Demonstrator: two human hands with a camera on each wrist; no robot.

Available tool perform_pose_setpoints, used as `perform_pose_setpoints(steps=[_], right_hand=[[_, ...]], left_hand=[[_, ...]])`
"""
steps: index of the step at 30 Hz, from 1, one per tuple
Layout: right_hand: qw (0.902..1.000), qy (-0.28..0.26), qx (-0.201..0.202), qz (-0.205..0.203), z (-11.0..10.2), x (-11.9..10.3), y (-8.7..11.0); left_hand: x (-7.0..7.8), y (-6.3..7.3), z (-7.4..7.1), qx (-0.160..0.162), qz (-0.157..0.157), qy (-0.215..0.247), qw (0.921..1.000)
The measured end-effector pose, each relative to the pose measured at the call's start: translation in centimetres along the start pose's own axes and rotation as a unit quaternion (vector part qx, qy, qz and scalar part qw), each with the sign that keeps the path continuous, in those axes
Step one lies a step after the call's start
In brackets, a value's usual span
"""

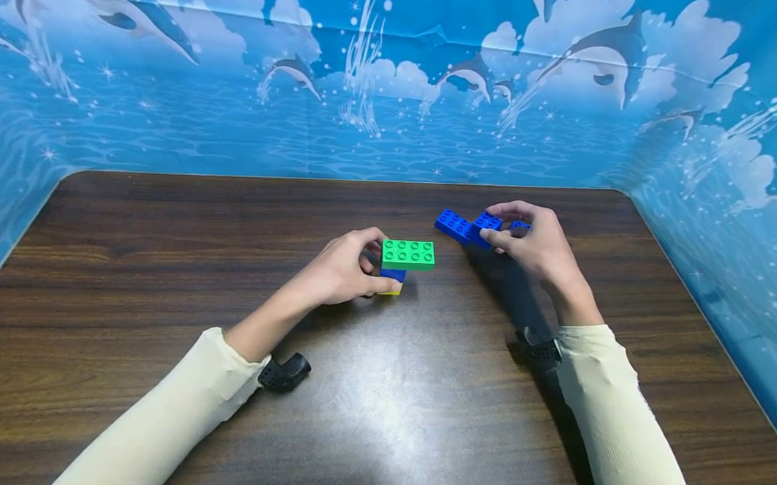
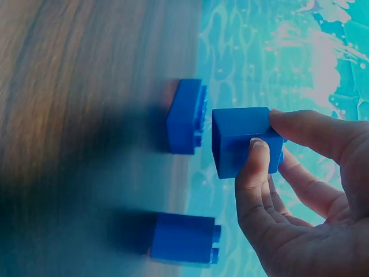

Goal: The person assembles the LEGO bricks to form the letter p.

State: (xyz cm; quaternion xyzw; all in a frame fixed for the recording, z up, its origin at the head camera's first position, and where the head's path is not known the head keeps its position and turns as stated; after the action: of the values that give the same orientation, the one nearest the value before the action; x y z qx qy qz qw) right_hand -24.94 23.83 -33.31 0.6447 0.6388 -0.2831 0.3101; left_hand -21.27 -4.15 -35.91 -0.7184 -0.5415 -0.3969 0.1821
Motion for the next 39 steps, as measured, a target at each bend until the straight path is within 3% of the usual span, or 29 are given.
perform_pose_setpoints(steps=[7, 15, 26, 32, 39], right_hand=[[0.9992, -0.029, 0.003, -0.028, 0.0, -1.5, 0.5], [0.9972, -0.053, -0.004, -0.052, 0.0, -3.3, 1.4], [0.9947, -0.078, -0.02, -0.064, 0.3, -5.1, 2.7], [0.9942, -0.067, -0.024, -0.081, 0.6, -5.9, 3.0], [0.9924, -0.076, -0.033, -0.09, 0.9, -6.8, 3.4]], left_hand=[[0.8, 0.4, -0.6, -0.031, 0.022, 0.108, 0.9935], [1.6, 0.8, -1.6, 0.019, 0.062, 0.026, 0.9976], [1.9, 1.0, -1.9, 0.036, 0.053, 0.041, 0.9971], [1.8, 0.9, -1.8, 0.032, 0.047, 0.082, 0.9951], [1.7, 0.8, -1.8, 0.03, 0.046, 0.083, 0.995]])
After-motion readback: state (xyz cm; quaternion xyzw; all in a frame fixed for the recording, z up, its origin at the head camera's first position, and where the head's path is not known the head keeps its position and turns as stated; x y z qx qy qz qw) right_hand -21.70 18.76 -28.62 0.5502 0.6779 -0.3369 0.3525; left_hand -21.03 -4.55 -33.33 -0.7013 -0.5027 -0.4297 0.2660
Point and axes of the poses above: each hand's wrist, its own y-axis away from the middle knuckle, its own z-axis out of the palm, x = y × z, the point moved 6 cm from there along -y, towards the middle knuckle, and after that the axes turned 4 degrees about x, right-handed, at the moved point
